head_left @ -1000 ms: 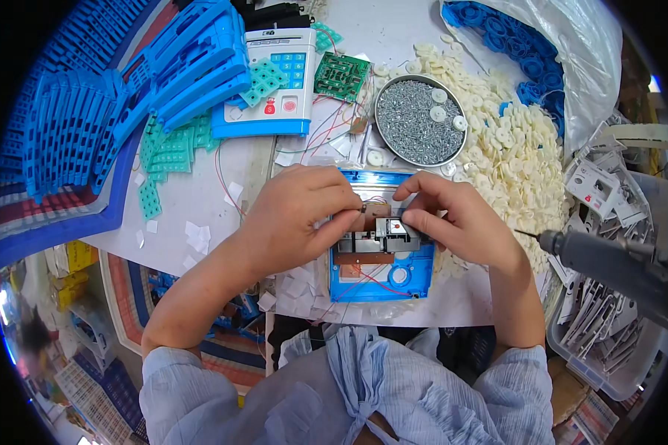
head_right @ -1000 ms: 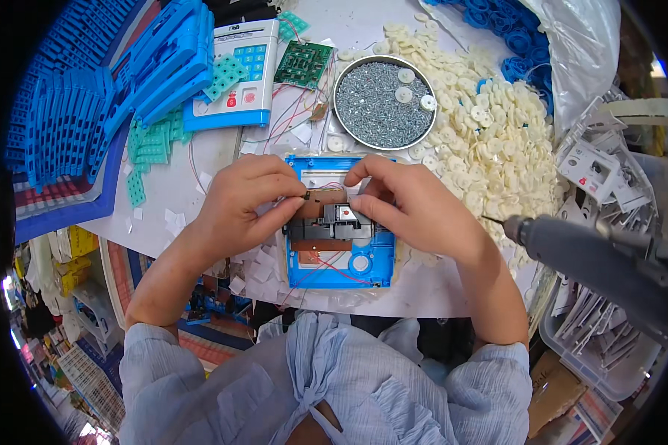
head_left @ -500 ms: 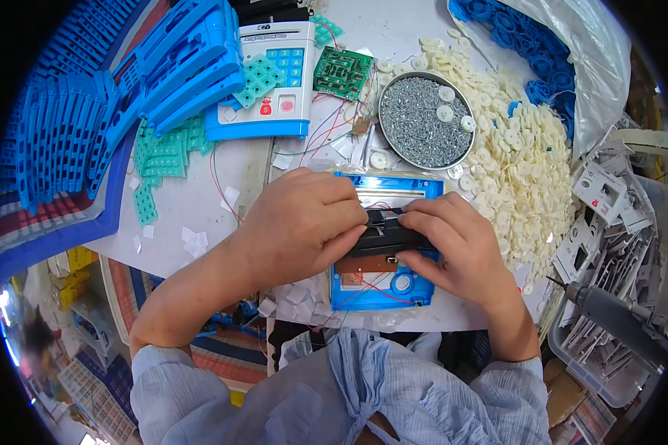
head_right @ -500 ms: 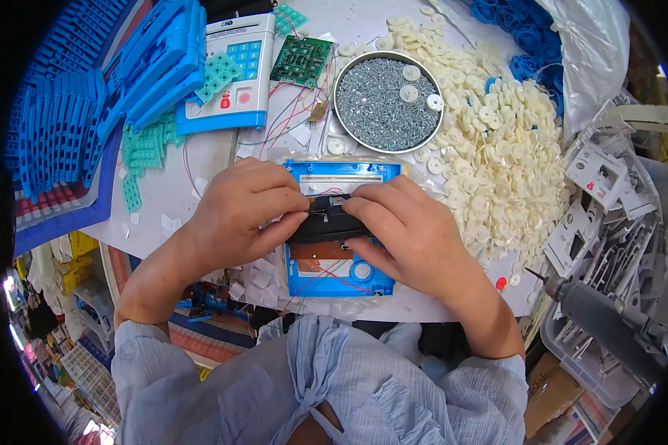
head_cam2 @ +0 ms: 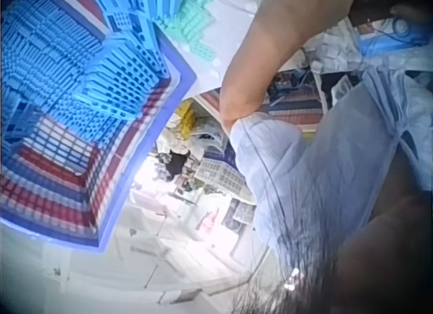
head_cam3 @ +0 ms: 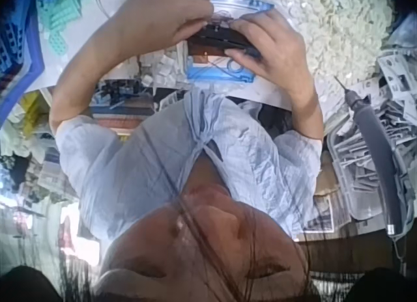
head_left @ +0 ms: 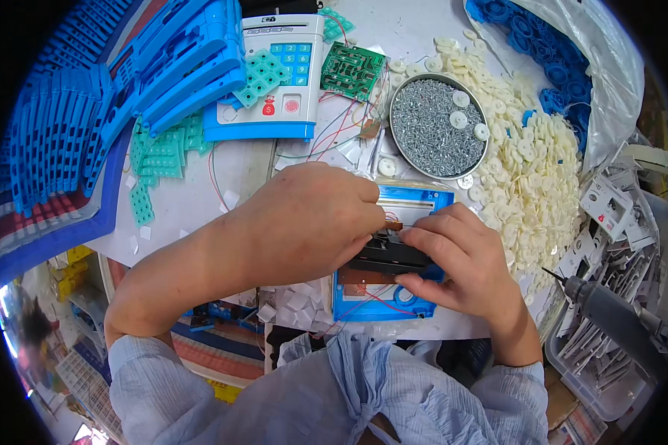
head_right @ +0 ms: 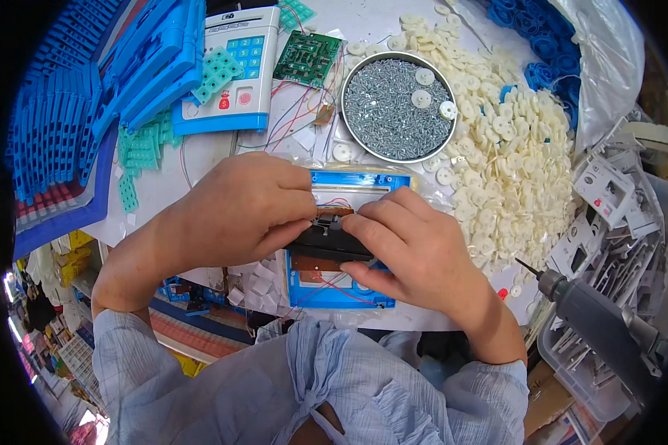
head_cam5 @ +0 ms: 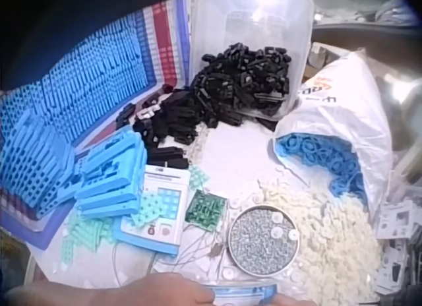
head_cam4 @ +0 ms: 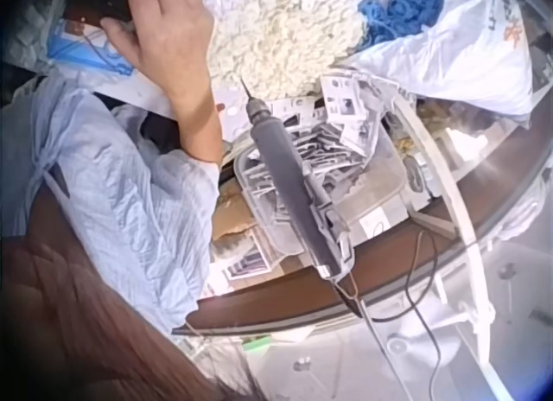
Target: The person is assembling electronic components into plastic housings using an electric screwdriver.
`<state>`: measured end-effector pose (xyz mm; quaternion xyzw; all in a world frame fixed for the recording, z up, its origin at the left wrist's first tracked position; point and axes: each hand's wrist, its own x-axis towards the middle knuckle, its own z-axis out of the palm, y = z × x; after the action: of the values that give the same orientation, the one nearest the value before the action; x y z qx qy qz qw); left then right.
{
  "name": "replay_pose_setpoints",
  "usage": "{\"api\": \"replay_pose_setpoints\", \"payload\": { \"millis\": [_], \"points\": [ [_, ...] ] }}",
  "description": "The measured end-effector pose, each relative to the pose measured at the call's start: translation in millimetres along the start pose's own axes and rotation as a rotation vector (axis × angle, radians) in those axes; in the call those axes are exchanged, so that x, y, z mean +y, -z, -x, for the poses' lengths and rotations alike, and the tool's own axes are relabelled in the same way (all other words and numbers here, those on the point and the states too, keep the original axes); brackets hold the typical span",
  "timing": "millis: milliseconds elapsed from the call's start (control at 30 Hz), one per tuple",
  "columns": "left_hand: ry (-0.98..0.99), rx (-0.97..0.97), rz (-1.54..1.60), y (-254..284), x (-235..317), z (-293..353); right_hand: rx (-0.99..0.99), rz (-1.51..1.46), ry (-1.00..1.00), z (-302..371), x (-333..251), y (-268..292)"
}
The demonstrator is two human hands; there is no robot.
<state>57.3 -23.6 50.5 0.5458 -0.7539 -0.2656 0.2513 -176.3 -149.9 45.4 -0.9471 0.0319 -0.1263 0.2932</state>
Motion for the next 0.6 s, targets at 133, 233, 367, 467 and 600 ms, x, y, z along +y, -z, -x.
{"api": "replay_pose_setpoints", "payload": {
  "millis": [133,233,367,467,600],
  "points": [
    [-0.005,-0.032,0.01,1.6,-2.5,0.6,-0.02,-0.007,-0.005,0.5,1.4,-1.9],
    [-0.002,-0.031,-0.003,2.7,-3.0,0.9,-0.021,-0.013,-0.013,1.2,-0.5,-0.6],
    [0.005,0.028,0.004,1.7,-3.3,3.8,0.015,-0.005,-0.028,-7.5,-13.9,3.4],
    [0.009,0.119,0.058,-1.9,-5.0,10.0,0.023,-0.046,-0.083,-8.8,-21.3,-0.4],
    [0.031,0.217,0.174,-10.5,-7.3,16.2,0.029,-0.135,-0.128,-11.7,-24.6,-1.6]
  ]
}}
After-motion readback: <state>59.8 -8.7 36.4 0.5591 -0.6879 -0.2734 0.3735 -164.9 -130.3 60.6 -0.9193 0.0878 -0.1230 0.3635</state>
